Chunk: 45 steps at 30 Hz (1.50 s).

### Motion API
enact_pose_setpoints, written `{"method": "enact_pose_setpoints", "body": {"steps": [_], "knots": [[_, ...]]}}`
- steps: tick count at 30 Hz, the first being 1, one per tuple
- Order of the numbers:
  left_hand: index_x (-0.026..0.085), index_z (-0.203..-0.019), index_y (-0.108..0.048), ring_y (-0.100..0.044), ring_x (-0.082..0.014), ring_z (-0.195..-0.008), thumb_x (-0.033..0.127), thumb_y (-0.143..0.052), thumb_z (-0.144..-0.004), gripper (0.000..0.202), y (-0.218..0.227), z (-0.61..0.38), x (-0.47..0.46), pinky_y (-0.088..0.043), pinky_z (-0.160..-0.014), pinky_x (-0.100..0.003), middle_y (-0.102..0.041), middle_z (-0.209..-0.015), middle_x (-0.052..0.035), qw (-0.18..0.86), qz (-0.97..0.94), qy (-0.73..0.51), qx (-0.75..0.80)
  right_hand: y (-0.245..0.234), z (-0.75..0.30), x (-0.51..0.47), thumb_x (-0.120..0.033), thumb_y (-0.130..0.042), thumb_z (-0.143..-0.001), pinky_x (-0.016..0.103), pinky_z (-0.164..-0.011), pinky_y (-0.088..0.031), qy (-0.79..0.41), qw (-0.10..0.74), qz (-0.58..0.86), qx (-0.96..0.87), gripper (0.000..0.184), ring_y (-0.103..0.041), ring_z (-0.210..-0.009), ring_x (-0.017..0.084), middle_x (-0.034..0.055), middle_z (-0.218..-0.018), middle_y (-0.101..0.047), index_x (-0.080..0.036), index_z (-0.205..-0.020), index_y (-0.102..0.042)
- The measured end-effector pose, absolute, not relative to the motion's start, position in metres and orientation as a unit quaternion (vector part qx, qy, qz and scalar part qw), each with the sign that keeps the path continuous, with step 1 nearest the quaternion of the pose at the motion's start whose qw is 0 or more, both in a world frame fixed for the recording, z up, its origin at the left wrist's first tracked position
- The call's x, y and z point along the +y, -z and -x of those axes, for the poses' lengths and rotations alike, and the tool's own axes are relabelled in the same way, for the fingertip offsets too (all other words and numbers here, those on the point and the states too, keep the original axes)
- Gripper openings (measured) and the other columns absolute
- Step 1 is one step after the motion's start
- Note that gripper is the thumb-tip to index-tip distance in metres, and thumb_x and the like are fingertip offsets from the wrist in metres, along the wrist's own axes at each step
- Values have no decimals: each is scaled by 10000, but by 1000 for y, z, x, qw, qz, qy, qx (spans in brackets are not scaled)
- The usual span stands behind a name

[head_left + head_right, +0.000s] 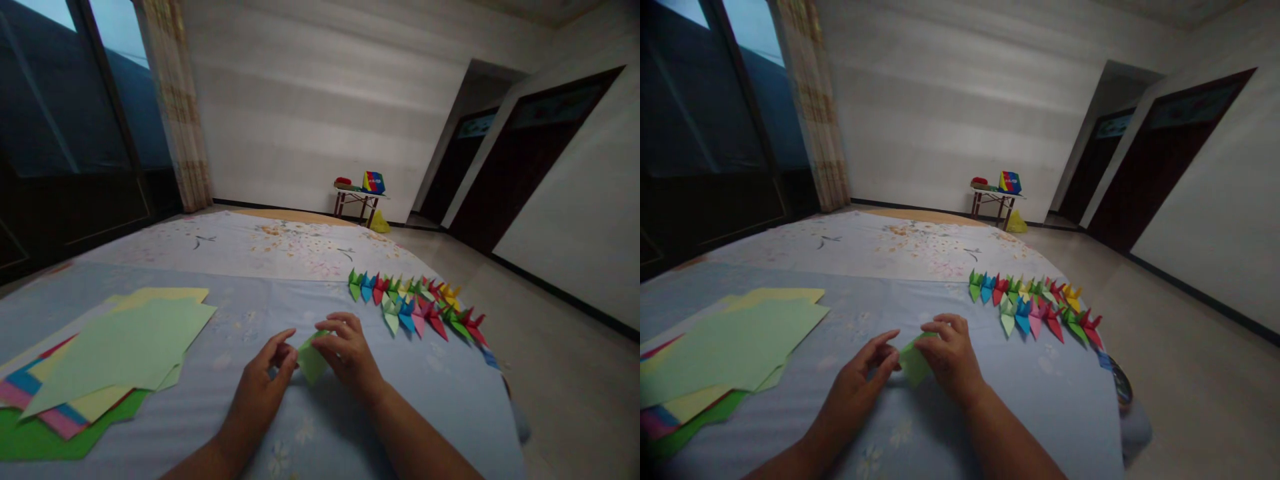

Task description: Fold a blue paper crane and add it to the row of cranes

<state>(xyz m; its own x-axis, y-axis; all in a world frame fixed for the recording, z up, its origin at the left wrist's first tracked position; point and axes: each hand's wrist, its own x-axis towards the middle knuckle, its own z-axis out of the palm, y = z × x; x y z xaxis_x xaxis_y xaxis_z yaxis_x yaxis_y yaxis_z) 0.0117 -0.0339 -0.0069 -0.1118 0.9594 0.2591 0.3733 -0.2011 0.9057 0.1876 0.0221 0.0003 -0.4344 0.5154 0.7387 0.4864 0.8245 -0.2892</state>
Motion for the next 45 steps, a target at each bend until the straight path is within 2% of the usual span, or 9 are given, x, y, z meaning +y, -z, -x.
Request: {"method": "enact_pose_setpoints", "body": {"steps": [6, 9, 12, 16, 21, 24, 31, 36, 45], "knots": [[205, -1153, -543, -660, -180, -752, 442, -495, -798, 430, 10, -10, -32, -550, -701, -321, -634, -940, -49, 299, -575, -506, 569, -1, -183, 20, -238, -583, -835, 380, -825, -426, 3, 461, 314, -830, 92, -491, -962, 203, 40, -967, -629, -266, -794, -661], [225, -1056, -609, -638, -193, -843, 442, -502, -803, 349, 14, -5, -28, -527, -787, -337, -616, -1026, -57, 239, -615, -510, 552, -2, -181, 20, -243, -560, -852, 362, -796, -430, -2, 474, 301, -827, 94, -512, -915, 194, 34, -910, -646, -256, -805, -640], [238, -948, -654, -613, -205, -914, 438, -482, -818, 294, 17, 0, -25, -512, -824, -334, -622, -974, -43, 201, -643, -500, 543, -6, -180, 19, -221, -519, -875, 339, -779, -434, -13, 480, 280, -831, 103, -526, -869, 177, 28, -879, -662, -239, -829, -609], [221, -939, -650, -618, -184, -712, 447, -513, -792, 302, 16, 4, -22, -530, -681, -319, -625, -827, -23, 194, -650, -463, 571, -11, -185, 19, -184, -478, -891, 319, -798, -431, -48, 468, 257, -844, 118, -528, -877, 161, 21, -892, -675, -221, -837, -576], [174, -955, -636, -589, -198, -688, 459, -465, -795, 369, 11, 9, -20, -506, -666, -351, -606, -813, -45, 166, -639, -426, 618, -14, -206, 24, -134, -563, -817, 353, -828, -396, -84, 388, 306, -865, 94, -510, -901, 183, 17, -776, -661, -211, -823, -616], [162, -914, -646, -582, -225, -781, 435, -455, -799, 352, 12, 11, -19, -491, -733, -391, -583, -860, -72, 145, -659, -376, 635, -13, -219, 28, -60, -625, -733, 372, -840, -359, -112, 325, 341, -875, 236, -494, -926, 193, -5, -826, -671, -238, -887, -647], [209, -998, -646, -372, -343, -1214, 256, -505, -800, 248, 12, 2, -32, -324, -924, -546, -420, -1313, -144, -90, -750, -256, 604, -9, -228, 34, -29, -628, -696, 398, -915, -280, -169, 210, 377, -886, 254, -440, -1080, 229, -22, -917, -690, -258, -773, -706], [252, -998, -636, -539, -255, -1064, 235, -516, -822, 213, 10, -3, -40, -341, -909, -490, -623, -1105, -70, -46, -852, -198, 483, -13, -230, 31, -88, -618, -742, 411, -935, -264, -178, 167, 374, -895, 270, -409, -1135, 239, -22, -1064, -658, -297, -887, -709], [266, -1014, -639, -565, -235, -1043, 217, -512, -846, 215, 21, 4, -34, -373, -896, -479, -648, -1087, -59, -21, -849, -196, 491, -20, -227, 22, -169, -632, -768, 445, -964, -256, -186, 111, 373, -902, 266, -349, -1215, 269, -26, -1209, -581, -359, -941, -700]]}}
